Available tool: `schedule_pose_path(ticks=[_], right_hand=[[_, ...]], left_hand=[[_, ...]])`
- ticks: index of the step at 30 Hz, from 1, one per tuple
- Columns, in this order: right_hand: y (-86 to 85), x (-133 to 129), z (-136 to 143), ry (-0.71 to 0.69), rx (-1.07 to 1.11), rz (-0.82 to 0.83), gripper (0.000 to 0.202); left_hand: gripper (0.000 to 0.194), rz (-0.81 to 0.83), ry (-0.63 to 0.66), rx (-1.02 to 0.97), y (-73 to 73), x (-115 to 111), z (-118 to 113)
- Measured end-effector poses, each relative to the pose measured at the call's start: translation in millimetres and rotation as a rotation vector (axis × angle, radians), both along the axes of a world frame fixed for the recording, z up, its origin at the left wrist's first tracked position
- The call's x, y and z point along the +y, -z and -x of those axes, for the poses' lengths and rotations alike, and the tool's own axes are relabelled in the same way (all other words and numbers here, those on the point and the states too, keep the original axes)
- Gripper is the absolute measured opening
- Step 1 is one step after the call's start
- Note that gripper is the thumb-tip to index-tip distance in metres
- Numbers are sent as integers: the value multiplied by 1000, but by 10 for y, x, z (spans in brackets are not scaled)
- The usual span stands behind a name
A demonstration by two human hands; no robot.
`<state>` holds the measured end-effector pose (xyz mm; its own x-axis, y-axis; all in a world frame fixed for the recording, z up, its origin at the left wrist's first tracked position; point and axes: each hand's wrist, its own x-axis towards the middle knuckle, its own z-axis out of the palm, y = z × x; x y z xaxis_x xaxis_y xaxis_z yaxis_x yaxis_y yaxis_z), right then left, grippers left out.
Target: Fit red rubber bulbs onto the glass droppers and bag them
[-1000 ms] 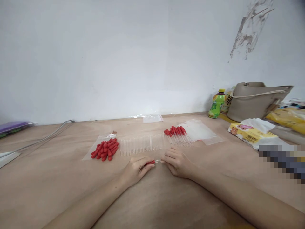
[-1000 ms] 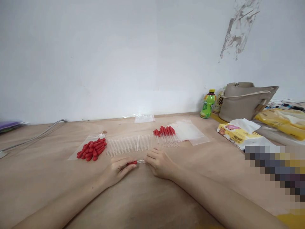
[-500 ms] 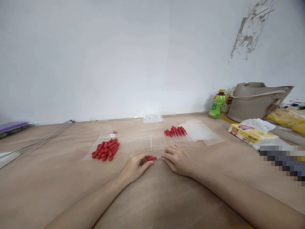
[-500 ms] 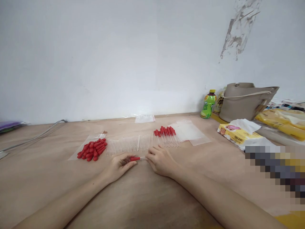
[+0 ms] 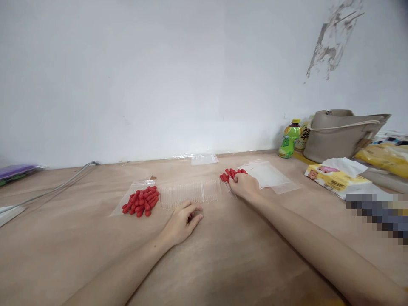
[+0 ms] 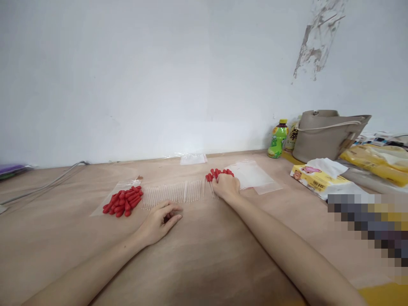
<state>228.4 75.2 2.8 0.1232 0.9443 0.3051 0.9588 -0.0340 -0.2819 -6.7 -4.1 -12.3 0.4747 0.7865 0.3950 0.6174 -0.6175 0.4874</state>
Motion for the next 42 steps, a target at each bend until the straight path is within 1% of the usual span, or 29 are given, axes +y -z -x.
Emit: schedule_pose_path(ticks=[3,7,11,14,19,23,26,29,32,34,36,38,39,41,42], right_hand=[[26,41,50,0,-14,7,31],[16,-7,78,-11,-44,-7,34],[-4,-60,155,-76,-72,-19,35],[-6,-39,259,-101,-96,17,32],[-11,83,398,-79,-124,107,22],[3,119,455,-70,-135,153,20],[9,56,473,-81,-147,126,23],[-17,-75,454,-103,-164,36,25],[-34,-243,386,-170,-183,-45,24],[-3,-354,313,-278,-176,-121,21],[66,-451,226,-414,-140,-247,19],[151,-524,140,-510,-95,-375,19],[190,-550,103,-531,-77,-413,20],[248,-580,51,-539,-49,-442,22],[266,-585,38,-534,-34,-442,22]], left_hand=[[16,1,12,7,6,10,3],[16,1,18,24,0,12,2],[16,0,14,33,-9,7,0],[15,-4,17,44,-16,7,-3],[16,-12,12,53,-18,12,-8],[17,-24,1,50,-2,3,-4],[17,-39,1,49,12,-17,11],[16,-108,-44,70,-5,-12,57],[13,-267,-187,155,-78,70,180],[16,-372,-347,233,-156,165,323],[19,-430,-536,290,-246,262,507],[21,-442,-725,363,-338,335,707],[25,-424,-812,413,-383,360,802],[34,-350,-962,496,-464,384,959],[38,-292,-1011,527,-496,387,1016]])
